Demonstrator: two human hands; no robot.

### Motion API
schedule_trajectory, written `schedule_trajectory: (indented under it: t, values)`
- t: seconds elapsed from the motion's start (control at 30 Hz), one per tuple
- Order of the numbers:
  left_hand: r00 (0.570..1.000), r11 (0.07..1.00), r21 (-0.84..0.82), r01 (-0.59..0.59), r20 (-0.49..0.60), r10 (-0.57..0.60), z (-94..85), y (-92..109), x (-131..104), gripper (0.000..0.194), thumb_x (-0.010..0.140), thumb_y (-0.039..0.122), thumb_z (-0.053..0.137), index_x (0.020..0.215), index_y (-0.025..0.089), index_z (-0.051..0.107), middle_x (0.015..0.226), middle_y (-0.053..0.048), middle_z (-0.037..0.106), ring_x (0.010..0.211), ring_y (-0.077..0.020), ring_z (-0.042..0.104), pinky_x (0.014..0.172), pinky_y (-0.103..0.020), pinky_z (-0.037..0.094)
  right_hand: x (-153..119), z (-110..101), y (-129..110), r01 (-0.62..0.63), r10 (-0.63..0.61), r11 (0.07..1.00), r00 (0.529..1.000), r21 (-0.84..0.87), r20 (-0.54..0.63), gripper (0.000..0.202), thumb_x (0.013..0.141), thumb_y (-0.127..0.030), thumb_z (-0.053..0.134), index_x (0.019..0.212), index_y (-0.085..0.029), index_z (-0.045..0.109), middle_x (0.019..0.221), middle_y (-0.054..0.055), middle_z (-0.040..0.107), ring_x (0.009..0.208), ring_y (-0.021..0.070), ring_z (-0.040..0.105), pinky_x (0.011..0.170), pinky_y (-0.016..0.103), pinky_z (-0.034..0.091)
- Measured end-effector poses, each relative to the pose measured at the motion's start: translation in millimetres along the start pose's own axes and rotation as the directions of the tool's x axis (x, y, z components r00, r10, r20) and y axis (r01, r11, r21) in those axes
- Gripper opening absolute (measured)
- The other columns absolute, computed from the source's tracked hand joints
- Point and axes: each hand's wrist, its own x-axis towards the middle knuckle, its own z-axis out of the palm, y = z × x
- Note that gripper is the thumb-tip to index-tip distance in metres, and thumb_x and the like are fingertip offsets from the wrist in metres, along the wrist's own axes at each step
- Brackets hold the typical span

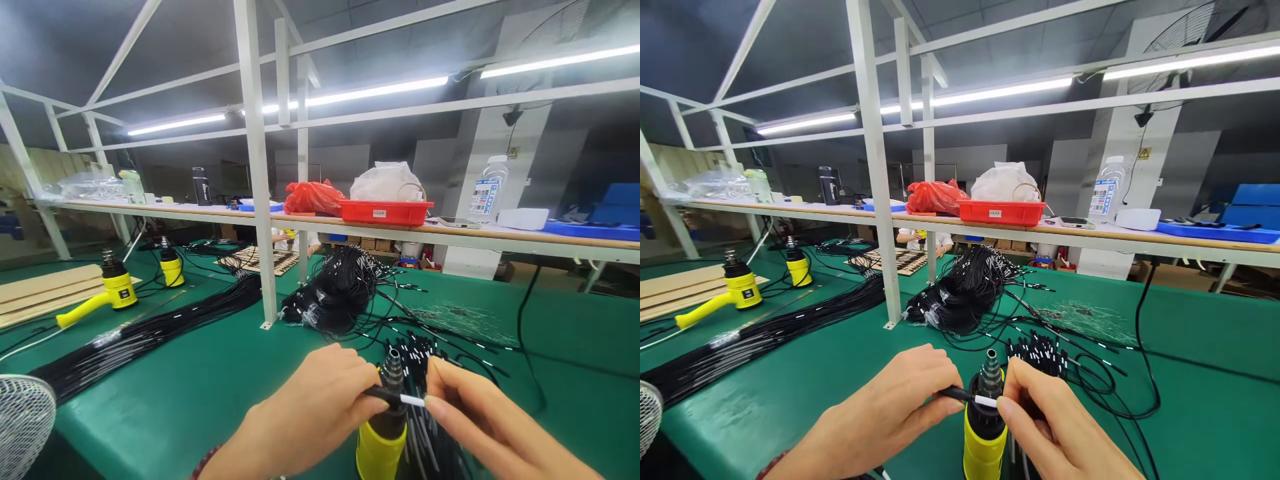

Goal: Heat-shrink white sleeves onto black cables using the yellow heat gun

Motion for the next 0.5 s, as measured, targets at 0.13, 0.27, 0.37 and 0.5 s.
schedule_trajectory:
  t: [0.13,0.27,0.37,0.5]
  values:
    - [1.000,1.000,0.013,-0.007,0.018,0.007,1.4,-2.4,3.5,0.023,0.099,0.028,0.053,0.078,0.018,0.052,0.079,0.001,0.060,0.071,-0.0150,0.054,0.073,-0.027,0.045,4.8,1.2,-7.8,0.007,-0.007,1.000,1.000,0.019,-0.027,0.036,0.092,-0.053,0.050,0.071,-0.025,0.051,0.069,0.000,0.060,0.063,0.0180,0.058,0.051,0.022,0.050]
    - [0.999,1.000,0.002,-0.026,0.020,0.026,4.6,-5.3,5.8,0.027,0.101,0.031,0.049,0.077,0.018,0.049,0.079,0.001,0.059,0.071,-0.0149,0.053,0.071,-0.026,0.043,6.2,3.9,-6.8,-0.028,0.031,0.993,0.999,0.113,-0.031,0.039,0.089,-0.055,0.052,0.068,-0.023,0.047,0.070,0.001,0.060,0.063,0.0177,0.056,0.051,0.022,0.047]
    - [0.999,0.999,-0.017,-0.030,0.012,0.030,9.9,-8.5,6.2,0.026,0.102,0.033,0.047,0.080,0.018,0.050,0.079,0.001,0.059,0.073,-0.0155,0.053,0.074,-0.028,0.042,8.7,4.8,-7.2,-0.050,0.055,0.990,0.998,0.132,-0.037,0.040,0.088,-0.056,0.053,0.066,-0.023,0.045,0.071,0.001,0.059,0.062,0.0170,0.054,0.051,0.022,0.046]
    - [1.000,0.996,-0.083,0.023,-0.012,-0.025,15.8,-14.3,9.5,0.026,0.103,0.034,0.042,0.084,0.019,0.052,0.081,0.001,0.058,0.075,-0.0162,0.051,0.073,-0.028,0.039,14.4,2.4,-9.3,-0.042,0.045,0.997,0.998,0.071,-0.044,0.038,0.089,-0.054,0.046,0.066,-0.025,0.041,0.065,-0.001,0.051,0.059,0.0172,0.047,0.051,0.024,0.042]
